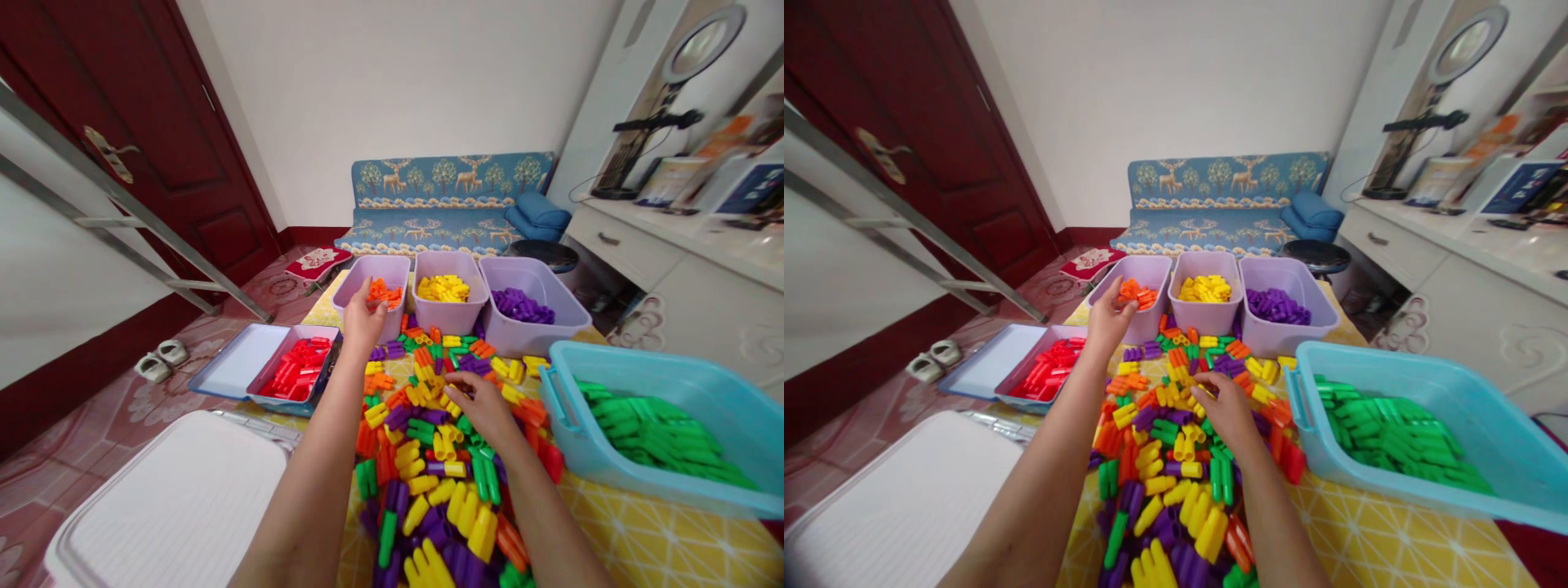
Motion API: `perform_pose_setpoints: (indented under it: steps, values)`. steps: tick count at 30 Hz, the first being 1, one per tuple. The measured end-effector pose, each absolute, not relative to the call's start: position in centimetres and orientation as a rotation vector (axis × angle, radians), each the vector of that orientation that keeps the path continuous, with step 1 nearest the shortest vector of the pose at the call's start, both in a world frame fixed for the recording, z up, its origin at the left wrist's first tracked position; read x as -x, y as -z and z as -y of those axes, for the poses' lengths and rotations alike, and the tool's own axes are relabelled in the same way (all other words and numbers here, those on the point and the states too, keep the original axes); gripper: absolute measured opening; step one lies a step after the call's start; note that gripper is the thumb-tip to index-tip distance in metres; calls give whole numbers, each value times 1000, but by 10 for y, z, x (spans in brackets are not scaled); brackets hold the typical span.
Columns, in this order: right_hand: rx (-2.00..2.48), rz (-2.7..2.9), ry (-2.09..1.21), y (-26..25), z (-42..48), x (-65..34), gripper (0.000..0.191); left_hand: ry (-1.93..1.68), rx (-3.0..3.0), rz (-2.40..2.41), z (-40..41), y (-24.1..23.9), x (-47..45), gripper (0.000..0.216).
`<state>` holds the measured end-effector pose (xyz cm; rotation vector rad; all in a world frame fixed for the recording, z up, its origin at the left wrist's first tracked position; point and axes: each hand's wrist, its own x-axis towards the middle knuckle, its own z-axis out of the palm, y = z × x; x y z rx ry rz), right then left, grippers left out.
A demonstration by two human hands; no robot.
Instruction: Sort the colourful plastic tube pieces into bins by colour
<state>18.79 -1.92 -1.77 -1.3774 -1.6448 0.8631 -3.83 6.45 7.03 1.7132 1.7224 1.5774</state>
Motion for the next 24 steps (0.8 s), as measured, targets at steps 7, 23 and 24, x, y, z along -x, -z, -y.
perform_pose_setpoints:
  steps: [7, 23, 24]
  values:
    - [1363, 1572, -836, 24, 16, -191, 30, -1350, -1992, -1526, -24, -17, -7, 37]
    - [1266, 1540, -770, 0, 24, -186, 28, -1036, -1684, -1039, 26, -9, -18, 36]
    - [1249, 1499, -811, -1, 25, -186, 26, -1050, -1609, -1013, 28, -6, -19, 33]
